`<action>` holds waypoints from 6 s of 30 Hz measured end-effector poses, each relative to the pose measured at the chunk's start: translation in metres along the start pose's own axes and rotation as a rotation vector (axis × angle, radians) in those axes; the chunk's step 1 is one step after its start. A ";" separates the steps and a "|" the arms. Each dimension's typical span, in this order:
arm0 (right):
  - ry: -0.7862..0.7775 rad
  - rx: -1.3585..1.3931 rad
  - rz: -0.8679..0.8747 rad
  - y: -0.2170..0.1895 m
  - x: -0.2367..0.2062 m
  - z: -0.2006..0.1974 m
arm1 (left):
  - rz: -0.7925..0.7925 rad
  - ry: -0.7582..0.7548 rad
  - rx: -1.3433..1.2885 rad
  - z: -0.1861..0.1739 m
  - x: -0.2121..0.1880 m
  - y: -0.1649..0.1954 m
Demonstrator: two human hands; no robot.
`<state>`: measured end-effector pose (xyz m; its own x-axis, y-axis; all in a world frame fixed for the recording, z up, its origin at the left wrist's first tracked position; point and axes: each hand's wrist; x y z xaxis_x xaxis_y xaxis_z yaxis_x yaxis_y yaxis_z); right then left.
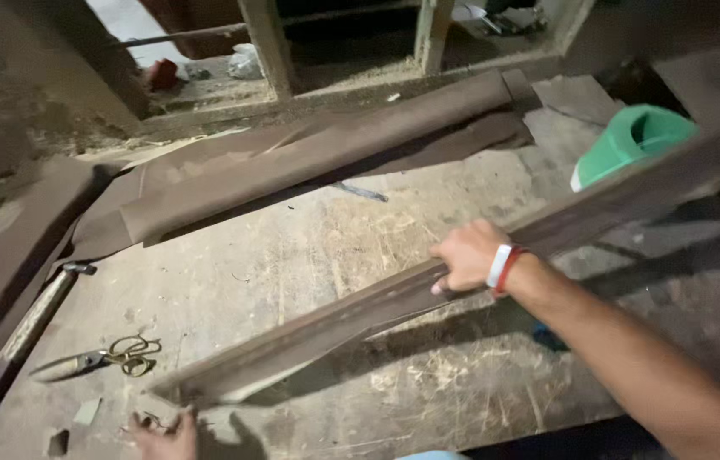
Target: The person staples a long strip of brown fabric onto a wooden board using a pneumatic staple gun, pressing the fabric flat as they work along its length. They then fold and roll the fabric, wrap it around a foam piece, and cut a small piece with shears.
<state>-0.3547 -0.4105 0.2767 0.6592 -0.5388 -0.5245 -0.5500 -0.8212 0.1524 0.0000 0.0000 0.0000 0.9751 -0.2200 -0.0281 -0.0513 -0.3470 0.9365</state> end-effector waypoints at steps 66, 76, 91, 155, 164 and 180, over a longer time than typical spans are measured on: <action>0.375 1.782 0.672 -0.155 0.102 0.221 | 0.247 -1.434 0.426 0.149 -0.105 0.096; 0.169 2.188 0.360 -0.058 0.112 0.252 | 0.181 -1.498 0.193 0.365 -0.113 0.156; 1.001 2.183 0.876 0.194 0.326 0.261 | 0.018 -1.622 0.240 0.418 -0.118 0.176; 0.193 1.021 0.108 0.334 0.180 0.232 | 0.429 -1.261 0.843 0.724 -0.125 0.227; 0.519 1.076 0.228 0.376 0.249 0.225 | 0.403 -1.268 0.853 0.745 -0.086 0.230; 0.309 0.885 0.310 0.336 0.289 0.236 | 0.443 -1.251 0.743 0.740 -0.079 0.196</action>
<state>-0.4696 -0.7978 -0.0216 0.4569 -0.8350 -0.3065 -0.8231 -0.2663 -0.5016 -0.2463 -0.7251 -0.0726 0.0679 -0.9016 -0.4271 -0.7476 -0.3295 0.5767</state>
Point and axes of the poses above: each hand's wrist, its own x-axis towards the middle knuckle, its own z-axis out of the palm, y = z × x, and after that the axes turned 5 degrees about -y, right-handed
